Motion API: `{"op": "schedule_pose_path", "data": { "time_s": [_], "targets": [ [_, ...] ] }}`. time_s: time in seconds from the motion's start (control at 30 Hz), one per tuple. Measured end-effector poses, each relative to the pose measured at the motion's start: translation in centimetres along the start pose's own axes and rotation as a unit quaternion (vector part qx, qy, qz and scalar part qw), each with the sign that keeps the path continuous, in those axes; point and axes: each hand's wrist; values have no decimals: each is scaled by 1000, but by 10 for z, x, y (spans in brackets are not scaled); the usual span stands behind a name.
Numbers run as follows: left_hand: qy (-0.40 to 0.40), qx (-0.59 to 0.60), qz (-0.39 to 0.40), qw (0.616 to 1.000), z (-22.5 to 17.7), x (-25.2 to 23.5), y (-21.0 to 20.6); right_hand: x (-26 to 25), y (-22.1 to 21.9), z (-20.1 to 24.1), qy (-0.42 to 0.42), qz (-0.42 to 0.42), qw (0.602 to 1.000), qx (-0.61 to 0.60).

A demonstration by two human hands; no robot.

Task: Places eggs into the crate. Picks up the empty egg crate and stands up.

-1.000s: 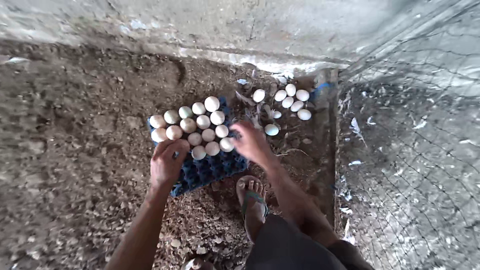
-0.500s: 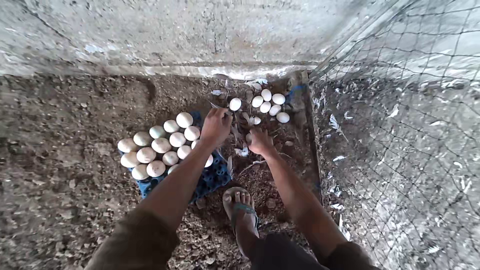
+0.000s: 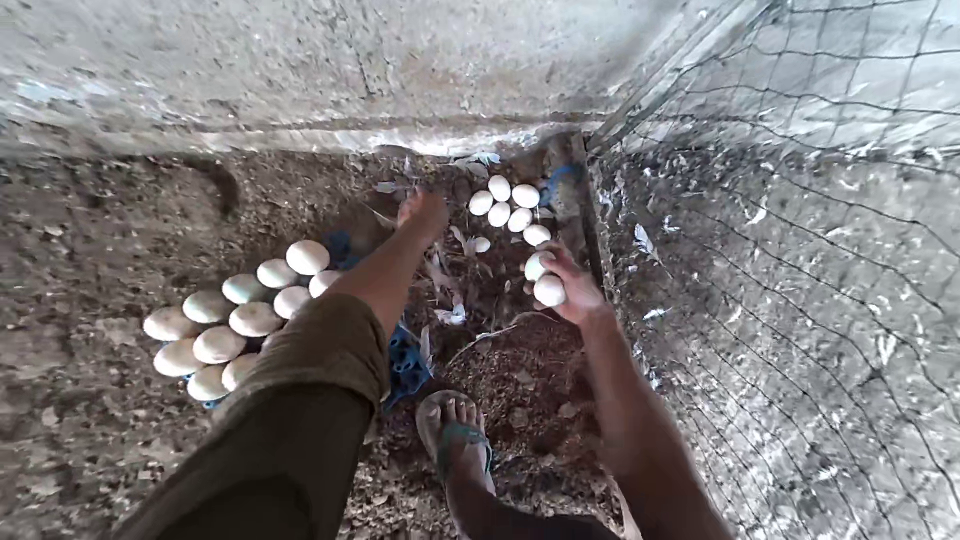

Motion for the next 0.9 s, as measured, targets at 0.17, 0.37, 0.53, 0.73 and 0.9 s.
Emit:
{"op": "schedule_pose_path", "data": {
  "time_s": [0.17, 0.37, 0.53, 0.73, 0.9],
  "targets": [
    [34, 312, -81, 946, -1, 58, 22, -41, -7, 29, 143, -99, 853, 492],
    [78, 646, -139, 747, 30, 251, 13, -71, -46, 43, 147, -87, 698, 696],
    [246, 508, -356, 744, 104, 318, -5, -92, -48, 39, 98, -59, 609, 785],
    [335, 324, -330, 821, 183, 359, -10, -109, -47, 39, 53, -79, 591, 801],
    [256, 305, -340, 852, 201, 345, -28, -108, -47, 39, 45, -71, 550, 831]
  ]
}}
Point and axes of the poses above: each hand's wrist, its own x-axis away from the middle knuckle, its own y-axis out of the back of the hand, z = x × y, and after that the axes turned 9 degrees about -z, right-handed
